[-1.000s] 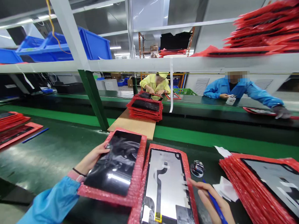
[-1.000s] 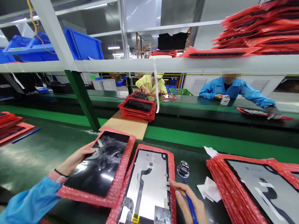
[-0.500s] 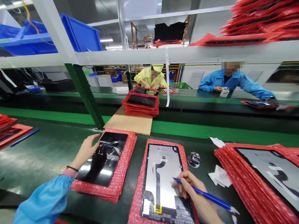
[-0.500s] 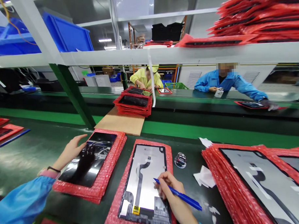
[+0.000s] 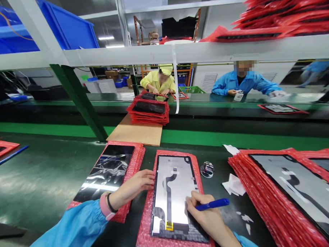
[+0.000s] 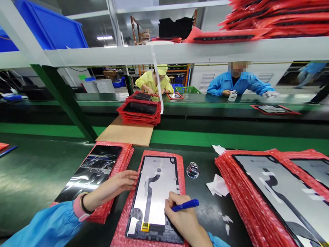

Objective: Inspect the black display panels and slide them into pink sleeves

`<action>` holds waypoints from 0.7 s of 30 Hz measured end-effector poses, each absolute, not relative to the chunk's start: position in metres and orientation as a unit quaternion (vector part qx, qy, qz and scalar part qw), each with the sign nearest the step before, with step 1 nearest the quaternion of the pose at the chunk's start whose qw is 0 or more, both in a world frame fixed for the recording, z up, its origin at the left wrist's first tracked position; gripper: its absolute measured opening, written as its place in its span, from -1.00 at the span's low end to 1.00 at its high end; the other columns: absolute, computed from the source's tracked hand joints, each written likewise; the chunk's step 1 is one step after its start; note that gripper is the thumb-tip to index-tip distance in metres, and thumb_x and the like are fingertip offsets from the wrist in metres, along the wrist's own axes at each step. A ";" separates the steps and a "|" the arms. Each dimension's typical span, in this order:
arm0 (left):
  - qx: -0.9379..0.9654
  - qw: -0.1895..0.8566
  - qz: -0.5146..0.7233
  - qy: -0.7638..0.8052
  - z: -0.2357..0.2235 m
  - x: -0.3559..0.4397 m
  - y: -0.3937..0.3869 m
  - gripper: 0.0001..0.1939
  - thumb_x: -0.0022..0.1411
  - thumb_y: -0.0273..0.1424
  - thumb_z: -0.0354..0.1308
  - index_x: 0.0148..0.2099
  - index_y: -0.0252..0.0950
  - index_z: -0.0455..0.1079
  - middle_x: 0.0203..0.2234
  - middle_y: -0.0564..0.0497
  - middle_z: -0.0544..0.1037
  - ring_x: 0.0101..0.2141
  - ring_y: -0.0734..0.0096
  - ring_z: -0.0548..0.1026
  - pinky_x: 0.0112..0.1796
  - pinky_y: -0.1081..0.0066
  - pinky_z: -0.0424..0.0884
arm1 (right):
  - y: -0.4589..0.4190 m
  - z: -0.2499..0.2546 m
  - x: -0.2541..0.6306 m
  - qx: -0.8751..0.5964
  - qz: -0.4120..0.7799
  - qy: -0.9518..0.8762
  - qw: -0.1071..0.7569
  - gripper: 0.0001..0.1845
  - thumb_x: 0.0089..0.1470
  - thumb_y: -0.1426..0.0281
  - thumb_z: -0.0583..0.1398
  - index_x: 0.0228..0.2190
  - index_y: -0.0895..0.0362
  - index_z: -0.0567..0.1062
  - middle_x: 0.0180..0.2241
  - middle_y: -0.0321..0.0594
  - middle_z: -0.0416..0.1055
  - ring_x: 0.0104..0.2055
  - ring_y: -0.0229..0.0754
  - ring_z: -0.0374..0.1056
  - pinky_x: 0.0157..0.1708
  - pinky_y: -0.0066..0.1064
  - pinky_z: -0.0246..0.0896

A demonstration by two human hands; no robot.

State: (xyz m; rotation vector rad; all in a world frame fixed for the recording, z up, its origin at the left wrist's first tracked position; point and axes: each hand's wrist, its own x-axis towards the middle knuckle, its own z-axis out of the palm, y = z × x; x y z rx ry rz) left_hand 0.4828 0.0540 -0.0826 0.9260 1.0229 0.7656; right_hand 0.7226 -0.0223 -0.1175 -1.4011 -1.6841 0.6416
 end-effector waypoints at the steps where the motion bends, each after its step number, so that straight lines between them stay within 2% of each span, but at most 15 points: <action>1: 0.410 0.710 0.342 0.459 -0.082 0.482 0.055 -0.69 -0.16 -0.56 0.34 -0.27 -0.35 0.48 -0.33 -0.05 0.54 -0.34 0.39 0.50 -0.18 0.31 0.40 | -0.022 -0.117 0.722 -0.557 0.259 -0.670 0.418 -0.59 -0.07 0.34 0.15 -0.74 0.05 0.02 -0.74 -0.45 -0.07 -0.67 -0.33 -0.09 -0.60 -0.41 -0.18; 5: 0.383 0.730 0.331 0.459 -0.078 0.479 0.057 -0.70 -0.12 -0.54 0.34 -0.24 -0.37 0.47 -0.36 -0.07 0.58 -0.34 0.37 0.53 -0.15 0.29 0.39 | -0.022 -0.121 0.724 -0.559 0.284 -0.645 0.436 -0.57 -0.08 0.32 0.17 -0.74 0.05 0.03 -0.74 -0.45 -0.05 -0.66 -0.33 -0.09 -0.59 -0.41 -0.18; 9: 0.377 0.733 0.334 0.459 -0.073 0.486 0.061 -0.75 -0.10 -0.49 0.36 -0.29 -0.35 0.46 -0.50 0.02 0.54 -0.49 0.46 0.47 -0.37 0.41 0.33 | -0.022 -0.129 0.728 -0.553 0.338 -0.599 0.469 -0.54 0.00 0.17 0.19 -0.71 0.04 0.10 -0.75 -0.41 0.10 -0.66 -0.30 0.05 -0.59 -0.43 -0.03; 11: 0.391 0.739 0.333 0.436 -0.070 0.496 0.061 -0.74 -0.14 -0.53 0.37 -0.31 -0.37 0.47 -0.50 0.01 0.55 -0.49 0.46 0.47 -0.41 0.44 0.30 | -0.021 -0.132 0.730 -0.540 0.380 -0.575 0.483 -0.53 0.04 0.05 0.17 -0.66 0.04 0.16 -0.72 -0.38 0.19 -0.65 -0.27 0.14 -0.59 -0.43 0.08; 13: 0.405 0.748 0.337 0.404 -0.068 0.509 0.059 -0.68 -0.19 -0.57 0.37 -0.29 -0.38 0.48 -0.43 -0.04 0.58 -0.40 0.36 0.52 -0.34 0.41 0.34 | -0.020 -0.131 0.730 -0.523 0.424 -0.551 0.493 -0.52 0.03 -0.04 0.19 -0.59 0.05 0.22 -0.71 -0.39 0.24 -0.66 -0.28 0.16 -0.59 -0.44 0.14; 15: 0.409 0.750 0.350 0.385 -0.070 0.524 0.055 -0.59 -0.24 -0.61 0.34 -0.22 -0.37 0.46 -0.35 -0.07 0.60 -0.30 0.24 0.55 -0.25 0.35 0.39 | -0.019 -0.128 0.730 -0.505 0.460 -0.531 0.502 -0.51 0.01 -0.08 0.21 -0.57 0.06 0.26 -0.72 -0.42 0.22 -0.68 -0.31 0.12 -0.62 -0.47 0.09; 18: 0.401 0.740 0.371 0.392 -0.077 0.539 0.049 -0.44 -0.28 -0.65 0.27 -0.11 -0.34 0.38 -0.31 -0.07 0.61 -0.26 0.16 0.56 -0.23 0.30 0.42 | -0.019 -0.120 0.730 -0.486 0.485 -0.520 0.508 -0.50 -0.02 -0.06 0.24 -0.58 0.09 0.30 -0.76 -0.44 0.18 -0.70 -0.35 0.05 -0.64 -0.48 -0.03; 21: 0.401 0.731 0.380 0.401 -0.080 0.543 0.047 -0.30 -0.33 -0.72 0.20 -0.02 -0.32 0.31 -0.28 -0.06 0.60 -0.23 0.14 0.56 -0.23 0.30 0.43 | -0.021 -0.113 0.733 -0.474 0.494 -0.515 0.517 -0.53 -0.03 -0.01 0.28 -0.59 0.10 0.34 -0.75 -0.43 0.19 -0.68 -0.34 0.09 -0.63 -0.47 0.00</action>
